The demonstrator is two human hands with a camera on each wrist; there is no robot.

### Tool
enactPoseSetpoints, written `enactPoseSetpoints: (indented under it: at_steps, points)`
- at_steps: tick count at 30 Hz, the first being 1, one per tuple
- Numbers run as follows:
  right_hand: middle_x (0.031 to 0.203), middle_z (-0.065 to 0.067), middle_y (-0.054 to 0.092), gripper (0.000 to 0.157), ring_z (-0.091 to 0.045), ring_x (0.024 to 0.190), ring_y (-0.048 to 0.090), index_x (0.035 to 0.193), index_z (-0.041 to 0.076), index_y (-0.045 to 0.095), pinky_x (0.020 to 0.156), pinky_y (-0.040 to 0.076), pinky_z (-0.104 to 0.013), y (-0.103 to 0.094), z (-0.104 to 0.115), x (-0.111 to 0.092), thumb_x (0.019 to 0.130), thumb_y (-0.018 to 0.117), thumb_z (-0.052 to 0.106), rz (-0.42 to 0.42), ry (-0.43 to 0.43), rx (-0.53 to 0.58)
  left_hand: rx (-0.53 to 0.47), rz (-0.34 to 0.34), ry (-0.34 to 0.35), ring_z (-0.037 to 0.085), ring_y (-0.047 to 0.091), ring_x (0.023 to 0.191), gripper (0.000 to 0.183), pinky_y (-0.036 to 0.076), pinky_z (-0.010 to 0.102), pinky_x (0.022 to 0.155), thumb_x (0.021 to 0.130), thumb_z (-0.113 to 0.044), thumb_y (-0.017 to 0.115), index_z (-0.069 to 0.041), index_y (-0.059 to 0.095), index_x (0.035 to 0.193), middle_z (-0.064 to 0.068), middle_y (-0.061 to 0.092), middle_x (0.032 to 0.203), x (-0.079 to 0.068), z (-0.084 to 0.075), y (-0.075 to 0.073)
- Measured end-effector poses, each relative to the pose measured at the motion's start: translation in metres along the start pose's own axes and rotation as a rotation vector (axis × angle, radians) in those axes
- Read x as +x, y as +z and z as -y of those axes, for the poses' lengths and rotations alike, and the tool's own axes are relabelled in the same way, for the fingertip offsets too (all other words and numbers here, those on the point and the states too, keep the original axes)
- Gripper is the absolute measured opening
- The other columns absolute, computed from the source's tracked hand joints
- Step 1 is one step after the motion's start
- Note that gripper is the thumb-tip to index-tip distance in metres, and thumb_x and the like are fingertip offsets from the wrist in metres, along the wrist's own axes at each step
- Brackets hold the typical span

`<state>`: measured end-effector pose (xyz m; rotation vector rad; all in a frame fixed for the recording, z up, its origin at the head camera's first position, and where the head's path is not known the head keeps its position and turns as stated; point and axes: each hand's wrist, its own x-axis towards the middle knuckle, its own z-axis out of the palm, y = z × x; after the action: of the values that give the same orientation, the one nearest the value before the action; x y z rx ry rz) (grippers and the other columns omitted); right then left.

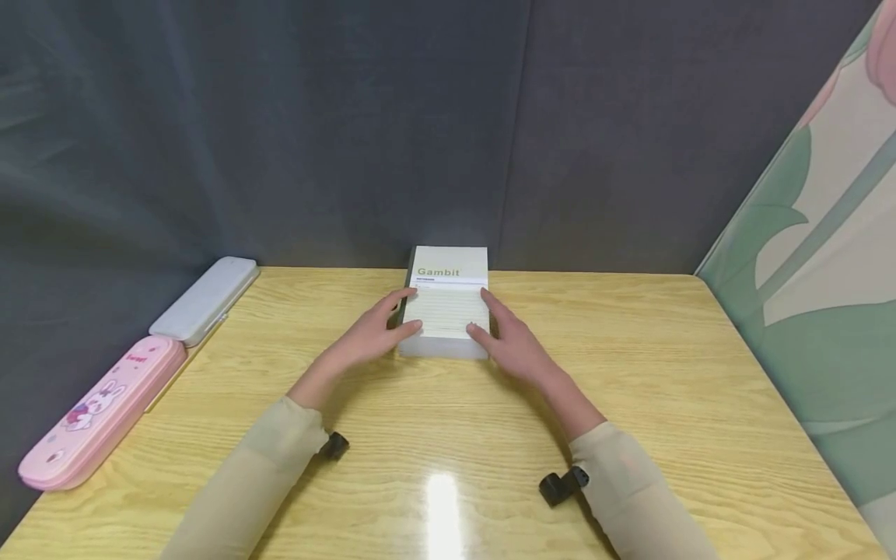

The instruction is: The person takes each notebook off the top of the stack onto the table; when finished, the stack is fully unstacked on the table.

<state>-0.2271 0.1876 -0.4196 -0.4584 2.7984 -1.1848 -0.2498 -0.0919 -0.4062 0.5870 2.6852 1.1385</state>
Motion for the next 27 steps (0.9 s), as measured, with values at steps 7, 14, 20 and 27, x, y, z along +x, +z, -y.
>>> enactPoseSetpoints:
  at_steps: [7,14,20,27]
  points:
    - [0.164,-0.018,0.024,0.080,-0.039,0.148,0.025,0.165,0.013,0.008,0.119,0.023,-0.057,0.005,-0.002,0.010,0.106,0.046,0.051,-0.034,0.069,0.133,-0.064,-0.004,-0.045,0.032,0.028,0.149,0.070,0.031,0.053,0.117,0.101,-0.045,0.060,-0.022,0.030,0.160,0.007,0.026,0.165,0.003,0.000,0.001]
    - [0.165,-0.016,0.022,0.070,-0.035,0.150,0.026,0.164,0.011,0.010,0.121,0.024,-0.049,0.011,0.000,0.016,0.109,0.042,0.041,-0.084,0.113,0.245,-0.156,-0.062,-0.069,0.033,0.036,0.145,0.064,0.036,0.052,0.114,0.100,-0.043,0.064,-0.023,0.040,0.156,0.007,0.035,0.161,0.005,0.001,0.006]
    - [0.166,-0.013,0.021,0.068,-0.034,0.150,0.025,0.164,0.013,0.012,0.121,0.021,-0.050,0.014,0.000,0.016,0.109,0.042,0.039,-0.118,0.127,0.246,-0.218,-0.113,-0.096,0.035,0.038,0.144,0.060,0.038,0.052,0.113,0.097,-0.039,0.070,-0.024,0.049,0.151,0.007,0.039,0.159,0.006,0.001,0.007]
    - [0.166,-0.013,0.022,0.068,-0.034,0.149,0.028,0.163,0.009,0.017,0.121,0.023,-0.047,0.017,0.000,0.018,0.108,0.045,0.039,-0.138,0.141,0.275,-0.325,-0.145,-0.104,0.035,0.035,0.145,0.054,0.040,0.050,0.111,0.095,-0.031,0.074,-0.021,0.057,0.146,0.008,0.041,0.157,0.006,0.003,0.008]
